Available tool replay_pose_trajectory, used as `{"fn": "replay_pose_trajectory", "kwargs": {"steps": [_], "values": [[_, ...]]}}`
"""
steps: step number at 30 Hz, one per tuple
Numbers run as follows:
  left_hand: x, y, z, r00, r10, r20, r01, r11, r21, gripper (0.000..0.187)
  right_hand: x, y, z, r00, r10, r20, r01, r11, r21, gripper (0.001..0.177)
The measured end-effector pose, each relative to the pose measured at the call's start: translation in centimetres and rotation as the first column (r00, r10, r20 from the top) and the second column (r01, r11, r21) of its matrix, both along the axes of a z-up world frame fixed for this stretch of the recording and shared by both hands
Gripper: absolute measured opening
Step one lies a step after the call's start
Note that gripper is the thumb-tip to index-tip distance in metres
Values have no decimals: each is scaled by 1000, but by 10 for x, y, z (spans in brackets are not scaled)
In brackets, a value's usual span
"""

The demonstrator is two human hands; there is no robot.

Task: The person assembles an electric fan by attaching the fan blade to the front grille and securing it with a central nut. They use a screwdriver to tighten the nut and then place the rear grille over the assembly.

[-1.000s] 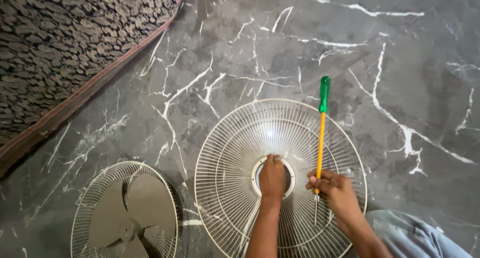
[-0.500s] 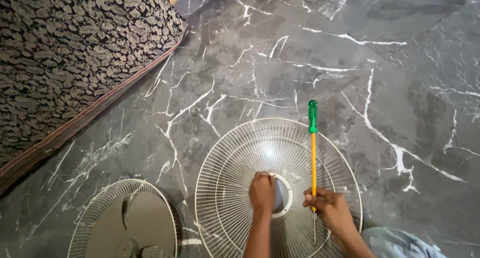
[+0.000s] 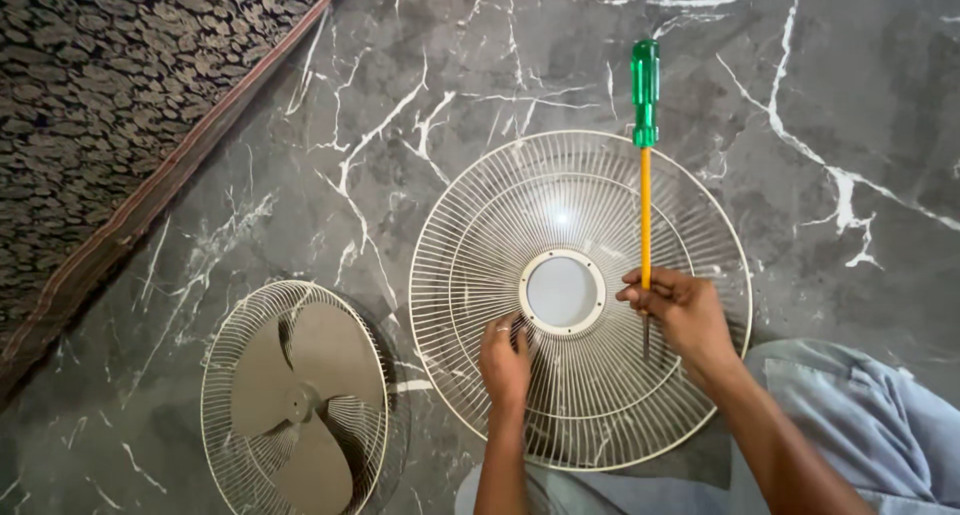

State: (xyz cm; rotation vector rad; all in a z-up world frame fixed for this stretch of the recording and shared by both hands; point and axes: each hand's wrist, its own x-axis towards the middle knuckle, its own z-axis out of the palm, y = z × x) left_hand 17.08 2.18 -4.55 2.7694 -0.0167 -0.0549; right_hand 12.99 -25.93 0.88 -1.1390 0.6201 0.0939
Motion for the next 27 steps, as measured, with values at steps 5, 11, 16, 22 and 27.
{"fn": "replay_pose_trajectory", "kwargs": {"steps": [5, 11, 16, 22, 27], "values": [[-3, -16, 1, 996, -80, 43, 80, 997, 12, 23, 1, -2, 8, 997, 37, -70, -38, 999, 0, 23], [-5, -22, 3, 971, -212, 106, 199, 972, 124, 12, 1, -4, 4, 1000, 5, -26, -5, 1000, 2, 23], [-9, -27, 5, 914, -358, 190, 321, 926, 199, 11, 1, -8, -2, 998, -57, 30, 58, 998, -10, 23], [-15, -41, 5, 907, -387, 168, 331, 900, 285, 13, 0, -10, 3, 992, -118, 34, 117, 993, 25, 27], [-22, -47, 5, 886, -433, 168, 372, 878, 300, 12, 1, -11, 13, 994, -109, -18, 109, 994, 11, 26]]}}
